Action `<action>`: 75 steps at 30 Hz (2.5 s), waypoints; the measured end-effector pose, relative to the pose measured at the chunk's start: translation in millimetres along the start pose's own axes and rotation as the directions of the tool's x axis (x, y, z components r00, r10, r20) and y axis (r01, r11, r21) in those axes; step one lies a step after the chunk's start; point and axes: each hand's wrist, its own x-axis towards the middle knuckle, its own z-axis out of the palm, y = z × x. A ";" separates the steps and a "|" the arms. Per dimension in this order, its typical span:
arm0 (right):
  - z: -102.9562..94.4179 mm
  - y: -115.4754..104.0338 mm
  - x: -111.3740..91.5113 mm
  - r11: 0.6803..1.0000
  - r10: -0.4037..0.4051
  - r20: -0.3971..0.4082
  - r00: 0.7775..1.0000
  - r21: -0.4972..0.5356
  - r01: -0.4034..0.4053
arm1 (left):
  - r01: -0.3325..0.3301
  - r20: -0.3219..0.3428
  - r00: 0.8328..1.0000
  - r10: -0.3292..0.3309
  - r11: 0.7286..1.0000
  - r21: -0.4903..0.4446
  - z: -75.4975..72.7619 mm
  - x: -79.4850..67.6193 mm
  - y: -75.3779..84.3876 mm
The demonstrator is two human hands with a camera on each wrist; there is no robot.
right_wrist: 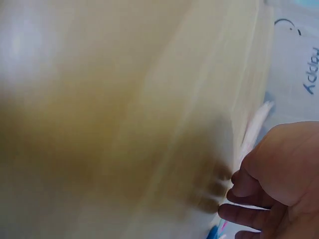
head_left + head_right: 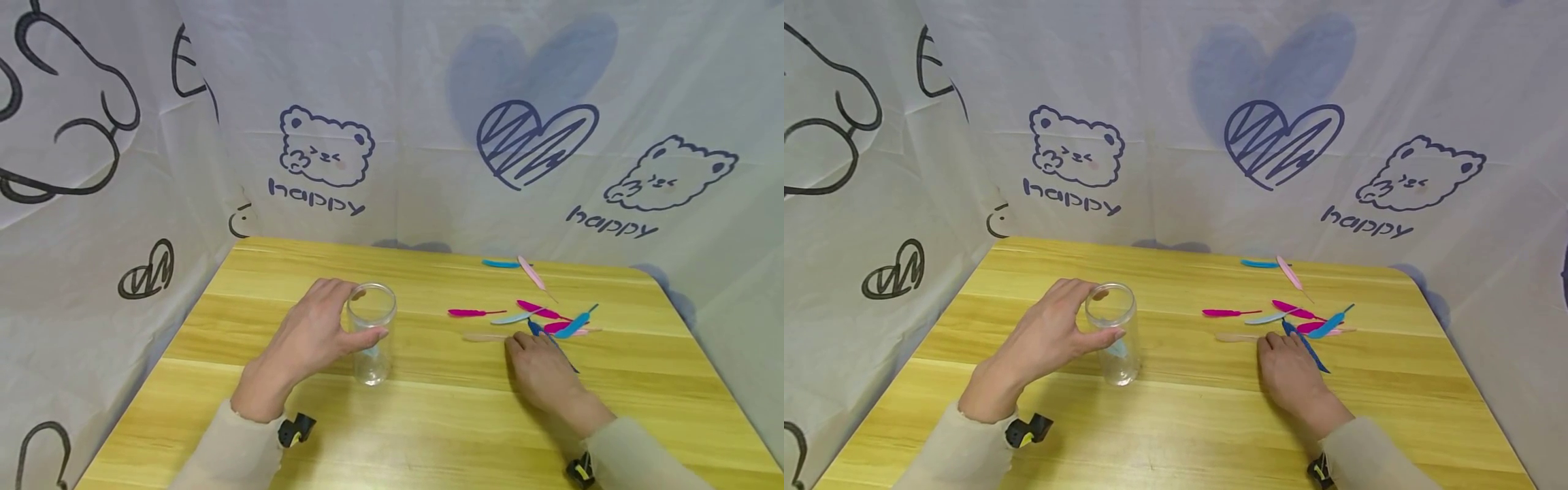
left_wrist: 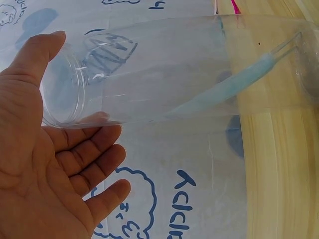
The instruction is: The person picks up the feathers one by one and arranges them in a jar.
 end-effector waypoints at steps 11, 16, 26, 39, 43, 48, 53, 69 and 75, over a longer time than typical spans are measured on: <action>-1.3 -57.0 7.7 0.997 -0.012 -0.130 0.991 -0.078 0.002 | 0.002 0.003 1.000 -0.002 1.000 0.002 -2.4 -1.0 1.1; -4.3 -67.3 12.6 0.998 0.011 -0.107 0.994 -0.060 -0.017 | 0.002 0.010 1.000 -0.002 1.000 0.003 -2.9 -0.4 2.0; -13.0 -44.9 31.3 0.999 0.036 -0.414 0.910 0.039 -0.022 | 0.008 0.011 1.000 -0.008 1.000 0.004 -3.9 -0.9 2.1; -3.3 -36.0 48.3 0.999 0.050 -0.337 0.940 0.018 -0.046 | 0.005 0.007 1.000 -0.005 1.000 0.001 -2.1 -0.5 1.7; 3.3 -37.1 52.6 0.999 0.053 -0.285 0.957 0.007 -0.053 | 0.010 0.007 1.000 -0.010 1.000 -0.002 -1.9 -0.3 1.4; 10.4 -39.3 54.5 0.999 0.036 -0.274 0.961 -0.003 -0.038 | 0.013 0.013 1.000 -0.013 1.000 -0.007 -1.9 -0.5 2.0; 14.0 -40.2 56.8 0.999 0.039 -0.267 0.963 -0.007 -0.042 | 0.010 0.012 1.000 -0.010 1.000 -0.008 -1.7 -0.2 1.9; 16.3 -42.1 63.7 0.999 0.028 -0.217 0.976 -0.013 -0.032 | -0.001 0.002 1.000 0.001 1.000 0.005 0.2 -0.7 0.1; 13.2 -44.3 64.8 0.999 0.007 -0.170 0.985 -0.033 -0.013 | -0.001 0.000 1.000 0.001 1.000 0.005 -0.6 -0.2 0.5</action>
